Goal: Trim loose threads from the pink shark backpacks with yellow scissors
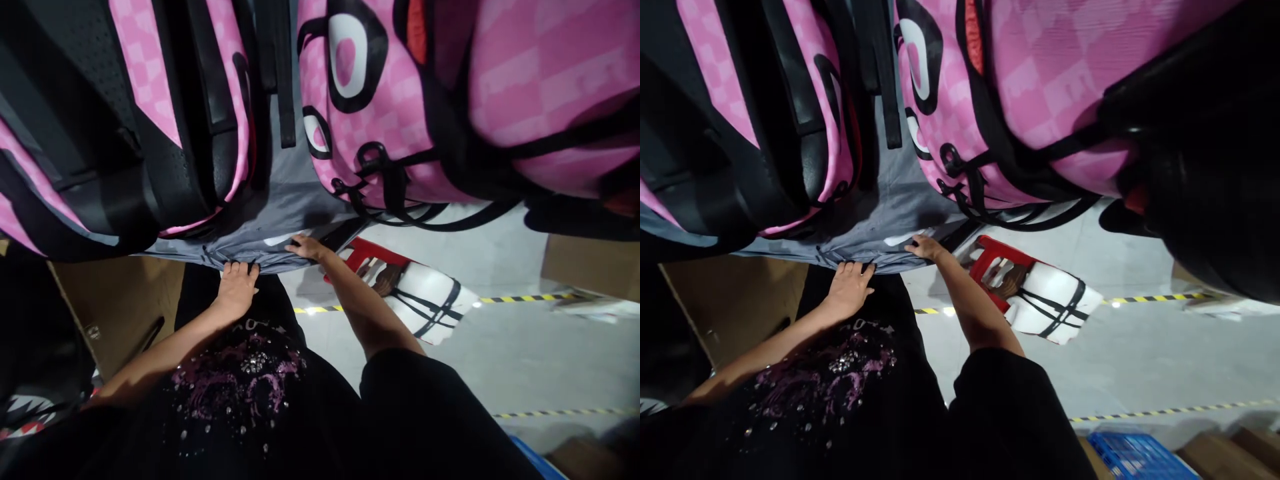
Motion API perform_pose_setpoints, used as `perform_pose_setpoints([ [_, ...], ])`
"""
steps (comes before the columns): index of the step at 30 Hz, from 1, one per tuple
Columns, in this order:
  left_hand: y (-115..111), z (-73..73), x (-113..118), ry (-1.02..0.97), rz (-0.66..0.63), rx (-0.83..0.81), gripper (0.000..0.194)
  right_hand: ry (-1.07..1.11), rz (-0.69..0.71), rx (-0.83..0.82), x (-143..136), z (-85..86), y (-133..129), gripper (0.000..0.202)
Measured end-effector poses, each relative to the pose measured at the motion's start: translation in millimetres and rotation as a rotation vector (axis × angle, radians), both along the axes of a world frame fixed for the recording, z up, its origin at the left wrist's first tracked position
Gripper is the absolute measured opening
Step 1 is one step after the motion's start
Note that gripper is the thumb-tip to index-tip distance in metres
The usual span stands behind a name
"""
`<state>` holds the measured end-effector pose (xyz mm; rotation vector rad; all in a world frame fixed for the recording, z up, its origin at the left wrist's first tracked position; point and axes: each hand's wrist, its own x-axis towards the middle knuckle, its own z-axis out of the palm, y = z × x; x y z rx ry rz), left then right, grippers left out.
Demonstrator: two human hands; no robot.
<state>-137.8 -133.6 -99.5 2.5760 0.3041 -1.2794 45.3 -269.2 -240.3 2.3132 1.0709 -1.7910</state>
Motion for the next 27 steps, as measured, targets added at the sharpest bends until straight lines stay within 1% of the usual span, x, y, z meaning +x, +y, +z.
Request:
perform_pose_setpoints([
  [2,-0.6,1.8,0.7,0.024,-0.016,-0.005,0.060,0.074,0.004,0.044,-21.0,11.1,6.2,0.052],
  [4,-0.2,2.5,0.3,0.043,-0.020,-0.020,0.060,0.117,0.008,0.063,-33.8,19.2,12.3,0.053],
  [7,2.0,1.4,-1.7,0.039,-0.021,-0.043,0.062,0.132,0.009,0.043,-38.0,23.9,15.8,0.057],
  [11,5.7,0.8,-4.6,0.022,-0.022,-0.069,0.063,0.093,0.025,0.017,-39.2,28.5,12.1,0.061],
  [15,8.1,3.4,-5.4,0.019,-0.011,-0.109,0.062,-0.021,0.058,-0.017,-49.2,44.6,7.3,0.055],
  [19,9.8,3.1,-5.5,0.020,0.007,-0.134,0.062,-0.051,0.109,-0.005,-58.4,59.1,3.5,0.049],
  [21,10.8,2.2,-4.9,0.016,0.013,-0.144,0.061,-0.051,0.116,-0.009,-59.2,59.2,3.5,0.047],
  [23,11.8,2.2,-3.9,0.006,0.015,-0.152,0.058,-0.068,0.102,-0.046,-52.8,52.6,5.6,0.047],
  [25,12.6,3.1,-3.6,-0.004,0.016,-0.146,0.055,-0.118,0.077,-0.094,-35.0,39.8,8.8,0.047],
  [27,13.3,4.2,-5.2,-0.013,0.009,-0.133,0.052,-0.175,0.062,-0.114,-5.2,22.9,11.0,0.044],
])
